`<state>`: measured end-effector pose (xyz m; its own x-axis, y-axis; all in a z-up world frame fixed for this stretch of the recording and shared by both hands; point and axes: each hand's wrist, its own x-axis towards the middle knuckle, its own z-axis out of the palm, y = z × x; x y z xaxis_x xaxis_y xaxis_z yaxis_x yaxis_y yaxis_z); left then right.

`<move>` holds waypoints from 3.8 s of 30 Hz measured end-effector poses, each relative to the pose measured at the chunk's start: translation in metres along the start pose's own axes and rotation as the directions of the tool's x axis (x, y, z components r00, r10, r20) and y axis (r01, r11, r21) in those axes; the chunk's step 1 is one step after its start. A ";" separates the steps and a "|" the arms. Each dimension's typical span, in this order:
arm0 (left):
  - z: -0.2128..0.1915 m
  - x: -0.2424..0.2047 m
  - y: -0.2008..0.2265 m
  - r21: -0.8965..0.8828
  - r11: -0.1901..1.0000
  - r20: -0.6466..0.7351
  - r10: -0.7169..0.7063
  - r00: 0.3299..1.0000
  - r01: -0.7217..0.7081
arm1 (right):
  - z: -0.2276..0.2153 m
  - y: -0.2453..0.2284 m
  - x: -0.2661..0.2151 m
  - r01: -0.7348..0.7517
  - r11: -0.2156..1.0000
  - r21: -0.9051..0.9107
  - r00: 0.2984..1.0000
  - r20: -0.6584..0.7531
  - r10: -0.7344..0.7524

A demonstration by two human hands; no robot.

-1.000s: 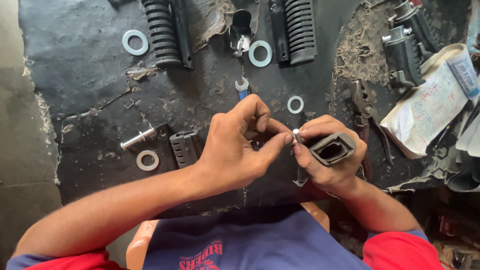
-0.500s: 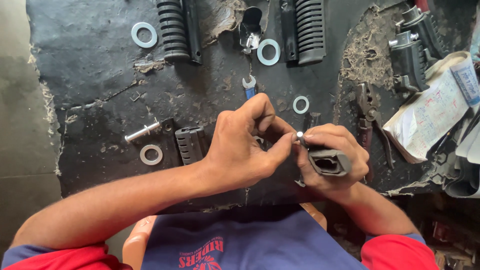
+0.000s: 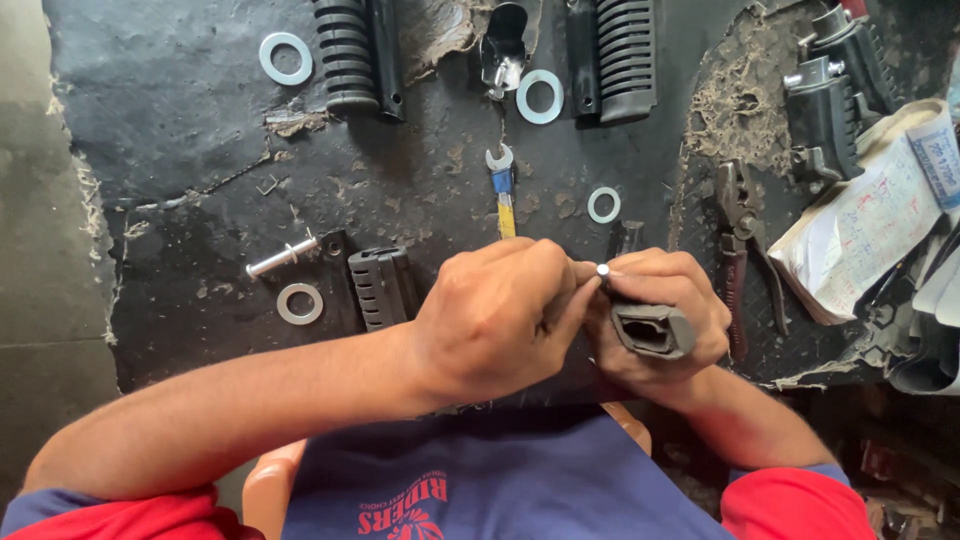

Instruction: The person assembles a mechanical component by inserting a bolt and washer into a black ribbed housing, then uses pliers to secure a metal clip. They repeat the process with a second housing, inserting a bolt and washer and tightening it with pliers.

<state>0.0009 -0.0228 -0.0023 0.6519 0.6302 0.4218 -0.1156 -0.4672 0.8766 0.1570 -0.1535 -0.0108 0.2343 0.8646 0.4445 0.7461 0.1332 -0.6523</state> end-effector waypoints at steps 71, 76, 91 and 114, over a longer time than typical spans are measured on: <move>-0.023 0.026 -0.021 -0.250 0.908 0.310 -0.254 0.916 0.336 | -0.012 0.002 0.005 -0.368 0.865 0.341 0.930 0.161 0.332; -0.019 0.031 -0.032 -0.046 0.922 0.343 -0.347 0.873 0.385 | -0.015 0.012 0.017 -0.572 0.577 0.584 0.770 0.140 0.622; -0.026 0.026 -0.011 0.403 0.905 0.396 -0.036 0.918 -0.138 | -0.033 0.006 0.021 -0.665 0.552 0.503 0.737 0.320 0.595; -0.027 0.013 0.001 0.452 0.817 0.643 -0.022 0.766 -0.357 | -0.033 -0.044 -0.030 -0.572 0.746 -0.341 0.763 0.112 0.636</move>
<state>-0.0112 0.0017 0.0101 0.9834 0.0939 0.1551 0.0120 -0.8873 0.4610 0.1382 -0.2018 0.0247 0.5838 0.7989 -0.1446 0.6353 -0.5604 -0.5313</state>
